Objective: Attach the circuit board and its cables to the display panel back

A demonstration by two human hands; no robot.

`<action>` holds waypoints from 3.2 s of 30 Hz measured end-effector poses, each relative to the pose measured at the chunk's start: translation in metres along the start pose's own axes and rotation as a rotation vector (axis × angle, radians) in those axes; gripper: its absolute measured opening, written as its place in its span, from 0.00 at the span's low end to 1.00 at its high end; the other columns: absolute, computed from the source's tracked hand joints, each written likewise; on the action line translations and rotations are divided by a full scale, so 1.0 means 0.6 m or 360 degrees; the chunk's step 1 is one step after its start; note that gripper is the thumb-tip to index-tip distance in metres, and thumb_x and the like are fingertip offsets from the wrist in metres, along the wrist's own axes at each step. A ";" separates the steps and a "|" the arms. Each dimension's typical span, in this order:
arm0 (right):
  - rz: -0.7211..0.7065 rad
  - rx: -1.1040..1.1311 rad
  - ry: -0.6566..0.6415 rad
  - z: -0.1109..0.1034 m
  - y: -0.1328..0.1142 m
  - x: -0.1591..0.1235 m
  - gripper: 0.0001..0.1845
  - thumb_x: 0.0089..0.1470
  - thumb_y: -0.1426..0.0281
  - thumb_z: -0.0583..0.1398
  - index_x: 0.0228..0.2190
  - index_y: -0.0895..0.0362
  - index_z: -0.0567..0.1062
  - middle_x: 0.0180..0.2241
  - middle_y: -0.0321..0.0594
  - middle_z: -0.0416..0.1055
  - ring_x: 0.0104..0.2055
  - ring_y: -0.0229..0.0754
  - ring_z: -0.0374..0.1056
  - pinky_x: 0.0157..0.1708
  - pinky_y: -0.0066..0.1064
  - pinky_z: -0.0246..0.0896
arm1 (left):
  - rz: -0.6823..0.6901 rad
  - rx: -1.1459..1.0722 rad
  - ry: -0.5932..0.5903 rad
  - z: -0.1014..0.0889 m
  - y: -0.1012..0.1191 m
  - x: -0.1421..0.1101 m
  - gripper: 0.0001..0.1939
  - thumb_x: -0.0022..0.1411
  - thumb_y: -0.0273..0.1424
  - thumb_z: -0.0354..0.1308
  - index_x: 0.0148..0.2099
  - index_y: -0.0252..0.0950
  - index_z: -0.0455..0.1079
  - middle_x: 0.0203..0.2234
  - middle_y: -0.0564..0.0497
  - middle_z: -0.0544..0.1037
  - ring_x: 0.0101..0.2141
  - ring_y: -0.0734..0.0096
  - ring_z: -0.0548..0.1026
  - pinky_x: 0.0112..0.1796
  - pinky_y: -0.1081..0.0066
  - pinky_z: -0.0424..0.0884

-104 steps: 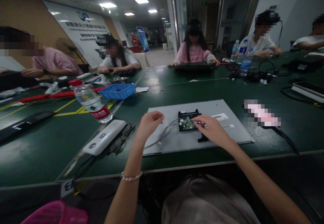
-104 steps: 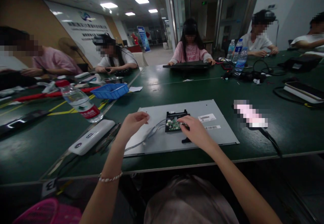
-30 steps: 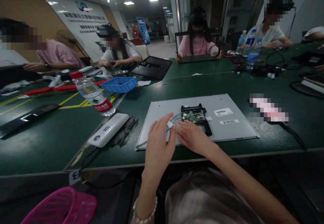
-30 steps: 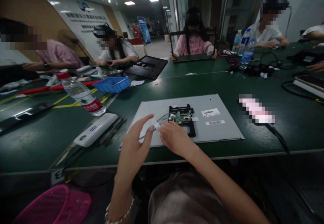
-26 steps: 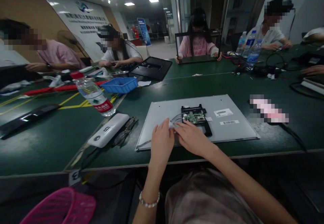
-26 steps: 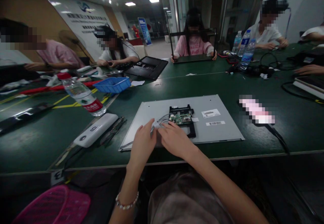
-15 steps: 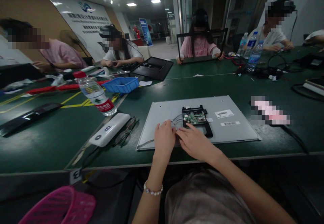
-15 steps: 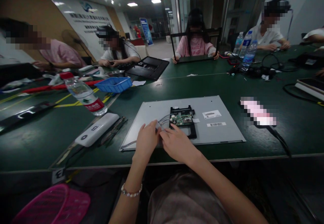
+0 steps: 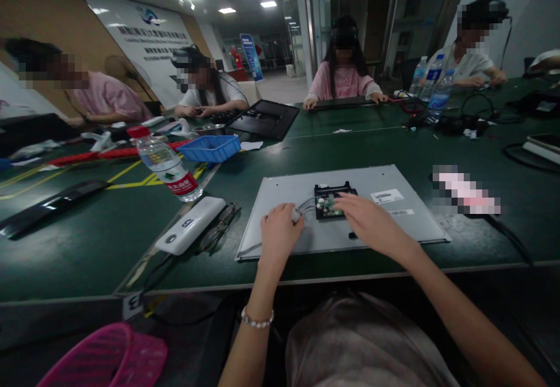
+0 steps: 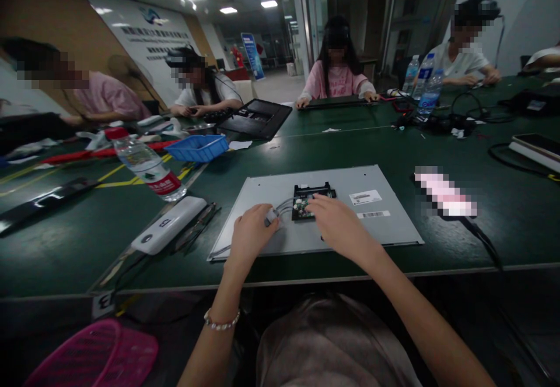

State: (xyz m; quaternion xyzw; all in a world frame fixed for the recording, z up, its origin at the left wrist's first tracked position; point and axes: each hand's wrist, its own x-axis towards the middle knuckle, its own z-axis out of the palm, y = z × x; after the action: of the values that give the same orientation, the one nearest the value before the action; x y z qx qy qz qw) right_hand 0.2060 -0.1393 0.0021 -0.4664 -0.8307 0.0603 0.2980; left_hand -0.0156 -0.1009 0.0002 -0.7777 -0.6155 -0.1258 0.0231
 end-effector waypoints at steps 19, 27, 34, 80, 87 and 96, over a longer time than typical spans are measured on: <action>0.0536 0.0210 -0.0467 -0.030 0.166 0.027 0.13 0.46 0.66 0.62 0.35 0.56 0.80 0.39 0.42 0.76 0.41 0.45 0.70 0.41 0.33 0.63 | 0.0068 -0.0223 -0.0294 -0.015 -0.078 0.067 0.17 0.61 0.31 0.51 0.52 0.33 0.67 0.40 0.45 0.76 0.42 0.63 0.75 0.43 0.69 0.68; 0.0545 0.0390 -0.0504 -0.020 0.161 0.023 0.07 0.46 0.70 0.61 0.30 0.57 0.78 0.32 0.39 0.76 0.36 0.41 0.70 0.38 0.30 0.64 | 0.0078 -0.0138 -0.0330 -0.011 -0.069 0.077 0.15 0.56 0.22 0.50 0.44 0.36 0.72 0.36 0.48 0.79 0.38 0.66 0.76 0.38 0.73 0.68; 0.0773 0.0545 -0.0360 -0.032 0.195 0.011 0.07 0.48 0.71 0.60 0.30 0.58 0.76 0.31 0.41 0.77 0.34 0.40 0.72 0.35 0.28 0.65 | 0.0127 -0.0078 -0.0298 -0.021 -0.069 0.099 0.15 0.57 0.21 0.48 0.40 0.36 0.74 0.37 0.48 0.79 0.39 0.66 0.76 0.38 0.74 0.68; 0.0690 0.0034 -0.0147 -0.030 0.206 -0.002 0.13 0.54 0.69 0.58 0.40 0.58 0.77 0.42 0.47 0.74 0.40 0.43 0.71 0.43 0.33 0.63 | 0.0759 -0.0028 -0.0267 0.019 0.044 0.208 0.21 0.65 0.34 0.50 0.57 0.31 0.66 0.53 0.42 0.72 0.52 0.61 0.71 0.53 0.67 0.64; 0.0525 0.0141 -0.0247 -0.029 0.197 -0.003 0.14 0.51 0.71 0.60 0.41 0.57 0.77 0.45 0.46 0.73 0.42 0.44 0.70 0.44 0.33 0.64 | 0.0984 -0.0485 -0.0716 -0.004 -0.014 0.163 0.47 0.59 0.47 0.57 0.69 0.32 0.38 0.67 0.40 0.46 0.65 0.62 0.49 0.61 0.68 0.49; 0.0637 0.0083 -0.0226 -0.023 0.207 -0.003 0.09 0.50 0.72 0.60 0.34 0.59 0.78 0.36 0.45 0.76 0.36 0.43 0.72 0.39 0.32 0.64 | 0.0889 -0.0602 -0.0951 0.019 -0.032 0.162 0.60 0.49 0.55 0.62 0.69 0.31 0.32 0.67 0.36 0.42 0.65 0.49 0.47 0.62 0.59 0.47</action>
State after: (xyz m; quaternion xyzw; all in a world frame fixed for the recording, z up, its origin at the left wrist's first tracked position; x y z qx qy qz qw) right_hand 0.3062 -0.0738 -0.0345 -0.6088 -0.7385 0.1725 0.2328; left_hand -0.0117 -0.0017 0.0087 -0.9068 -0.3277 0.0050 -0.2653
